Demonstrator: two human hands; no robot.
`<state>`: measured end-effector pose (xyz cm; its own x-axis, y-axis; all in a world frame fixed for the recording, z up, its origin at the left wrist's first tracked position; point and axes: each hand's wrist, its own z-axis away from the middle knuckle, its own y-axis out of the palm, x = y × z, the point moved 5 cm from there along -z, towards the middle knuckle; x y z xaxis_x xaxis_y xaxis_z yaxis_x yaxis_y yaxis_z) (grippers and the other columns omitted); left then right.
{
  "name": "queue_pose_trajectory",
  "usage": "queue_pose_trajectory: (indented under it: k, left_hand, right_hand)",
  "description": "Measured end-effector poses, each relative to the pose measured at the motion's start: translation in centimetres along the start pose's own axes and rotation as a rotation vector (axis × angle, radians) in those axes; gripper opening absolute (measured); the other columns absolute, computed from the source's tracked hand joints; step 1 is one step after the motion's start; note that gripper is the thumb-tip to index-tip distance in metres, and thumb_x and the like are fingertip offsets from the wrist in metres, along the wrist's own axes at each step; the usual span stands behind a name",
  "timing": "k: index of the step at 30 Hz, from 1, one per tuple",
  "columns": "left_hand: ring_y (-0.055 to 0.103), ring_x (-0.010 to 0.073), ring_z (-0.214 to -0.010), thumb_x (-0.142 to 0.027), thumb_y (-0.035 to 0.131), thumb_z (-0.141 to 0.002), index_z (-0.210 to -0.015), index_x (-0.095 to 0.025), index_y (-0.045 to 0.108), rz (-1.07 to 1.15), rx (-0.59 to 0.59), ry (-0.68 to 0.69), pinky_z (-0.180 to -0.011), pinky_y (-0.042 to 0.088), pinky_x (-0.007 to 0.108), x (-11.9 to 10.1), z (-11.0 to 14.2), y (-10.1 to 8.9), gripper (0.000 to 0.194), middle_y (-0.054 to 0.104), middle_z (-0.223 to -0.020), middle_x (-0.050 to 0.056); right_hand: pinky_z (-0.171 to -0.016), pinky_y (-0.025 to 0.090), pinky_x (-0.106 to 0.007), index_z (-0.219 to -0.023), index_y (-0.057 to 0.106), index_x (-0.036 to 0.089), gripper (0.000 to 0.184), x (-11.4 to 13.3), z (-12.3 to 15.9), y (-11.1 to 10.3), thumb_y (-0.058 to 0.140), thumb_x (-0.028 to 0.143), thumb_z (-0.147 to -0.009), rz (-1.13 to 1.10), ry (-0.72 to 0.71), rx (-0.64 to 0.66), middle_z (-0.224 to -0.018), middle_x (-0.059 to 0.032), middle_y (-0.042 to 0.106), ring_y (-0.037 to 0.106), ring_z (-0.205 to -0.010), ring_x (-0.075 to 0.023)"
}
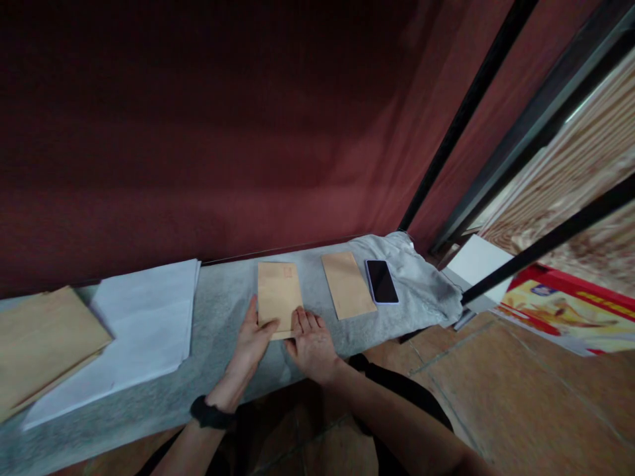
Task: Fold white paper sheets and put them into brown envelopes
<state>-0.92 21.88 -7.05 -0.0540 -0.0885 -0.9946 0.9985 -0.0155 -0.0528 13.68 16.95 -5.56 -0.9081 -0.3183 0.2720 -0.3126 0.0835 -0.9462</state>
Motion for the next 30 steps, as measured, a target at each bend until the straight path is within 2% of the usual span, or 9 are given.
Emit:
queue_pose_trajectory:
  k: [3,7,10,13,19,22,25,28,30]
  left_hand:
    - [0.068,0.0235,-0.115,-0.032,0.081,-0.076,-0.158,-0.028,0.028,0.255,-0.104,-0.099,-0.102,0.054,0.041,-2.3,0.9,1.0,0.097,0.07,-0.128,0.008]
    - [0.061,0.0275,-0.127,-0.063,0.057,-0.09,-0.146,-0.027,0.046,0.542,-0.007,-0.211,-0.093,0.059,0.045,-3.9,1.4,2.2,0.068,0.061,-0.141,0.014]
    - [0.064,0.0267,-0.122,-0.054,0.072,-0.083,-0.135,-0.025,0.057,0.489,0.053,-0.278,-0.088,0.06,0.038,-3.3,1.5,2.8,0.061,0.063,-0.138,0.013]
    - [0.067,0.0241,-0.116,-0.039,0.087,-0.07,-0.122,-0.022,0.065,0.402,0.106,-0.277,-0.087,0.058,0.031,-2.5,1.6,3.3,0.058,0.07,-0.129,0.01]
    - [0.073,0.0203,-0.091,-0.035,0.091,-0.056,-0.103,-0.018,0.069,0.369,0.063,-0.343,-0.073,0.058,0.027,-1.3,1.1,2.5,0.055,0.077,-0.103,0.007]
    - [0.073,0.0174,-0.078,-0.034,0.092,-0.053,-0.1,-0.018,0.068,0.315,0.05,-0.349,-0.065,0.056,0.025,-1.3,0.4,1.4,0.055,0.077,-0.093,0.005]
    - [0.07,0.015,-0.064,-0.033,0.092,-0.052,-0.095,-0.017,0.067,0.217,0.04,-0.353,-0.057,0.054,0.023,-1.3,-0.1,0.5,0.052,0.076,-0.083,0.004]
    - [0.069,0.0163,-0.061,-0.032,0.09,-0.056,-0.094,-0.018,0.063,0.093,0.033,-0.331,-0.055,0.055,0.025,-1.0,-0.4,0.1,0.049,0.075,-0.077,0.002]
    - [0.069,0.0171,-0.06,-0.03,0.087,-0.061,-0.095,-0.019,0.059,0.017,0.005,-0.33,-0.054,0.056,0.026,-0.6,-0.3,0.1,0.046,0.074,-0.074,0.0]
  right_hand:
    - [-0.106,0.045,-0.05,-0.148,0.048,0.004,0.051,-0.8,-1.2,-1.7,0.046,0.026,-0.101,-0.095,0.046,-0.019,-0.145,-0.0231,0.057,0.057,-0.127,-0.0337]
    - [-0.111,0.043,-0.046,-0.131,0.065,0.016,0.043,-2.4,-2.7,-3.2,0.036,0.038,-0.107,-0.694,0.18,-0.179,-0.124,-0.0138,0.07,0.061,-0.122,-0.0266]
    - [-0.106,0.049,-0.04,-0.125,0.066,0.018,0.054,-2.3,-3.1,-2.4,0.027,0.051,-0.108,-1.053,0.243,-0.223,-0.118,-0.0106,0.072,0.066,-0.117,-0.0228]
    - [-0.107,0.05,-0.041,-0.127,0.064,0.02,0.057,-1.2,-3.0,-1.0,0.023,0.056,-0.107,-1.195,0.24,-0.202,-0.122,-0.0104,0.071,0.065,-0.118,-0.0219]
    - [-0.125,0.025,-0.049,-0.129,0.063,0.027,0.034,0.3,-1.8,0.5,0.044,0.039,-0.104,-0.925,0.171,-0.03,-0.133,-0.0074,0.066,0.045,-0.141,-0.0224]
    - [-0.117,0.039,-0.046,-0.131,0.062,0.025,0.034,-0.6,-1.2,-0.2,0.052,0.034,-0.1,-0.884,0.174,0.061,-0.133,-0.0078,0.067,0.055,-0.132,-0.024]
    - [-0.098,0.054,-0.038,-0.118,0.069,0.023,0.025,-2.1,-0.9,-1.1,0.055,0.03,-0.098,-0.901,0.175,0.192,-0.111,-0.0059,0.075,0.069,-0.105,-0.0224]
    - [-0.074,0.057,-0.03,-0.092,0.073,0.019,0.029,-3.5,-0.9,-1.3,0.047,0.027,-0.101,-1.006,0.195,0.355,-0.09,-0.0038,0.076,0.069,-0.077,-0.0169]
    - [-0.066,0.056,-0.027,-0.089,0.072,0.018,0.037,-4.2,-1.2,-1.5,0.04,0.028,-0.104,-1.053,0.23,0.338,-0.086,-0.0038,0.075,0.068,-0.07,-0.0151]
